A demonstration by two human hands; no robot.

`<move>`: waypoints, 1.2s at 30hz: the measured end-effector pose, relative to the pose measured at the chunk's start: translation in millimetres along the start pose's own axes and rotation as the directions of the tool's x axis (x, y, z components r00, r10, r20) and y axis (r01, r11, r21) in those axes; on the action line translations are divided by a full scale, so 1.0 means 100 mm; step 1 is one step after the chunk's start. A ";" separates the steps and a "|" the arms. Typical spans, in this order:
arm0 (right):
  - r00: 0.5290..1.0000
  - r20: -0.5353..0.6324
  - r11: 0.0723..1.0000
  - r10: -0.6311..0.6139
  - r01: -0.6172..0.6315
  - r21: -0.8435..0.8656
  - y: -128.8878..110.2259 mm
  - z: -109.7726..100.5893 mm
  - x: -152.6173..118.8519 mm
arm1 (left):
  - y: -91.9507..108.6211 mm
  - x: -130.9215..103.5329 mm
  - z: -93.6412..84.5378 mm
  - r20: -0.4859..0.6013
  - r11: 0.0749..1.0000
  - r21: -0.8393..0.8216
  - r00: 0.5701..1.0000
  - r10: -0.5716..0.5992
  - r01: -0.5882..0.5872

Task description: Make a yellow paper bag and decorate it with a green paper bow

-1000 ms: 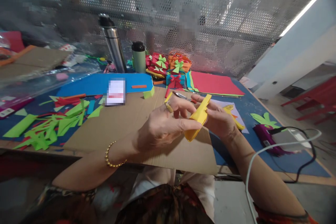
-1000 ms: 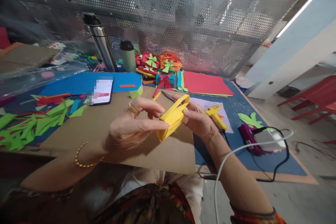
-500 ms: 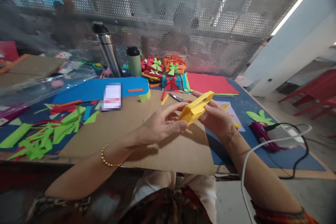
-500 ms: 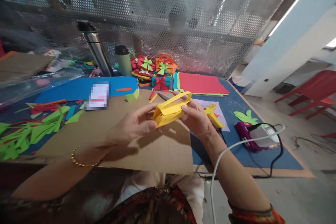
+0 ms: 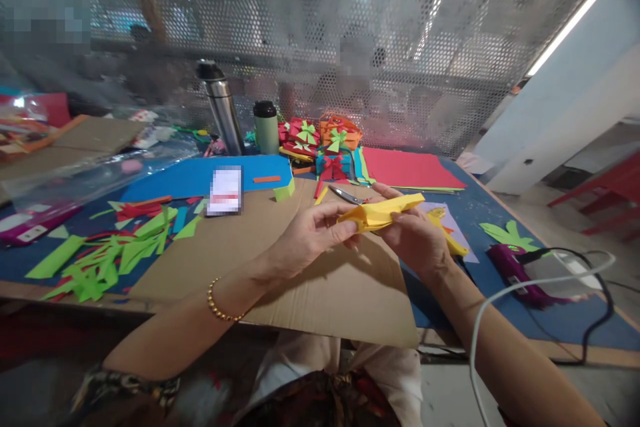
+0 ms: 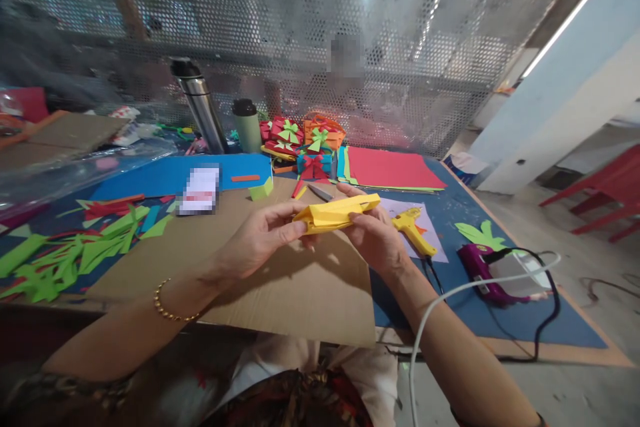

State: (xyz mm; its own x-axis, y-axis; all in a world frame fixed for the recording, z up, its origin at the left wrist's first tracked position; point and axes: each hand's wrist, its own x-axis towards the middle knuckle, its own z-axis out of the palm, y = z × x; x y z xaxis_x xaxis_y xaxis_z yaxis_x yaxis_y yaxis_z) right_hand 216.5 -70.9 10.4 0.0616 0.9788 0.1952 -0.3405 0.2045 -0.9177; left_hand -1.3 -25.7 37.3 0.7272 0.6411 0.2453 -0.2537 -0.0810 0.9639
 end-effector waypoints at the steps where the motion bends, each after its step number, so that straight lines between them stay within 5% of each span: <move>1: 1.000 0.005 1.000 -0.006 0.006 -0.020 0.00 -0.01 0.00 | -0.01 0.00 0.00 0.005 1.000 -0.029 1.000 -0.013 0.013; 6: 0.999 0.039 0.996 -0.031 0.034 -0.084 -0.01 -0.05 0.00 | -0.01 0.00 0.00 0.043 0.986 -0.147 0.997 -0.069 0.074; 13: 0.997 0.073 0.999 0.015 -0.012 -0.037 -0.06 0.00 -0.02 | 0.06 -0.04 0.01 0.095 0.992 -0.109 0.994 -0.050 0.061; 24: 1.000 0.022 1.000 0.018 -0.018 0.006 -0.06 -0.02 -0.01 | 0.04 -0.02 0.03 -0.031 0.995 0.054 0.995 0.091 -0.090; 30: 0.997 -0.047 0.997 -0.068 0.069 0.031 0.04 0.11 -0.01 | -0.12 0.05 0.04 -0.117 0.967 -0.254 0.992 -0.046 0.014; 36: 0.998 -0.058 0.999 -0.014 0.011 -0.043 0.17 0.13 0.00 | -0.27 0.15 -0.06 -0.148 0.893 -0.431 0.966 -0.211 0.129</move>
State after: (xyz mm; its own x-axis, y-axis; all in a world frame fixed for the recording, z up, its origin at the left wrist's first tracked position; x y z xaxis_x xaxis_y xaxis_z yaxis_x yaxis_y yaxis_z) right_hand 198.2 -67.9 -0.6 0.1203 0.9748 0.1877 -0.2989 0.2159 -0.9296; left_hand 12.2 -9.6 14.5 0.6619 0.7493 0.0185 -0.4075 0.3390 0.8479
